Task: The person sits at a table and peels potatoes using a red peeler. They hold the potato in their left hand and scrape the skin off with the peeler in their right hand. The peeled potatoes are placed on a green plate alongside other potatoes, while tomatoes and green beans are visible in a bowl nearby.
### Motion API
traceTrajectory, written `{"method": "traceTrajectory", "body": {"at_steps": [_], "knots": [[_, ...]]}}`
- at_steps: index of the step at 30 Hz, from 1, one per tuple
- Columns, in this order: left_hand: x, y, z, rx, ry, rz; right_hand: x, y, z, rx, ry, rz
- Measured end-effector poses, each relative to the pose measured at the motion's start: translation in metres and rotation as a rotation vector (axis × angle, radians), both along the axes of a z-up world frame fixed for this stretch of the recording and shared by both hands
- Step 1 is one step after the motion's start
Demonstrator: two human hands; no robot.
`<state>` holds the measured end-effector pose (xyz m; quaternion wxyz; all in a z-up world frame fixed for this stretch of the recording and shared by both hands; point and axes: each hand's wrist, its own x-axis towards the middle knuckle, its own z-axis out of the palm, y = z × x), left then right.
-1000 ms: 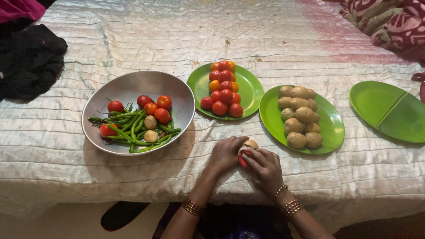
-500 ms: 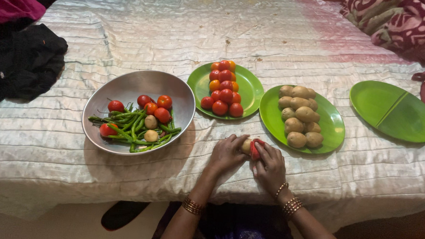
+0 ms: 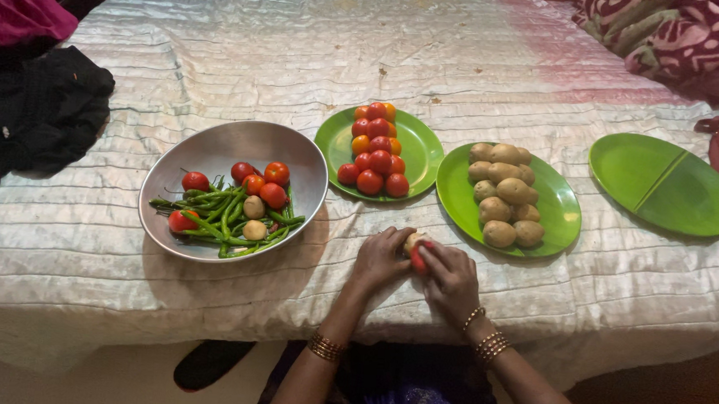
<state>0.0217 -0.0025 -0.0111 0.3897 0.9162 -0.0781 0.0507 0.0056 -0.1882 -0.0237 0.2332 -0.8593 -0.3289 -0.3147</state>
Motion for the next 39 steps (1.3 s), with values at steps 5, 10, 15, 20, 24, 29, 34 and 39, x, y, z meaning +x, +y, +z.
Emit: {"method": "traceTrajectory", "body": {"at_steps": [5, 10, 15, 20, 24, 29, 34, 39], "knots": [[-0.010, -0.001, 0.008, -0.015, -0.116, 0.021, -0.003, 0.003, 0.006, -0.089, -0.133, 0.125], [-0.013, 0.002, 0.006, -0.066, -0.221, 0.006, -0.002, 0.000, 0.002, -0.031, -0.066, 0.081], [-0.009, 0.005, -0.002, -0.115, -0.323, -0.038, 0.006, -0.002, -0.007, 0.132, 0.064, -0.019], [-0.016, 0.003, 0.010, -0.147, -0.234, -0.010, 0.015, -0.006, -0.018, 0.116, 0.096, -0.041], [-0.022, 0.001, 0.020, -0.137, -0.188, 0.038, 0.016, -0.007, -0.020, 0.102, 0.092, -0.027], [-0.026, 0.000, 0.019, -0.110, -0.258, 0.051, 0.003, -0.004, -0.007, 0.044, 0.025, 0.013], [-0.032, 0.000, 0.025, -0.135, -0.187, 0.060, -0.008, 0.003, 0.006, -0.010, -0.131, 0.112], [-0.035, -0.005, 0.029, -0.121, -0.140, 0.059, -0.002, 0.001, -0.005, 0.011, -0.093, 0.017]]}}
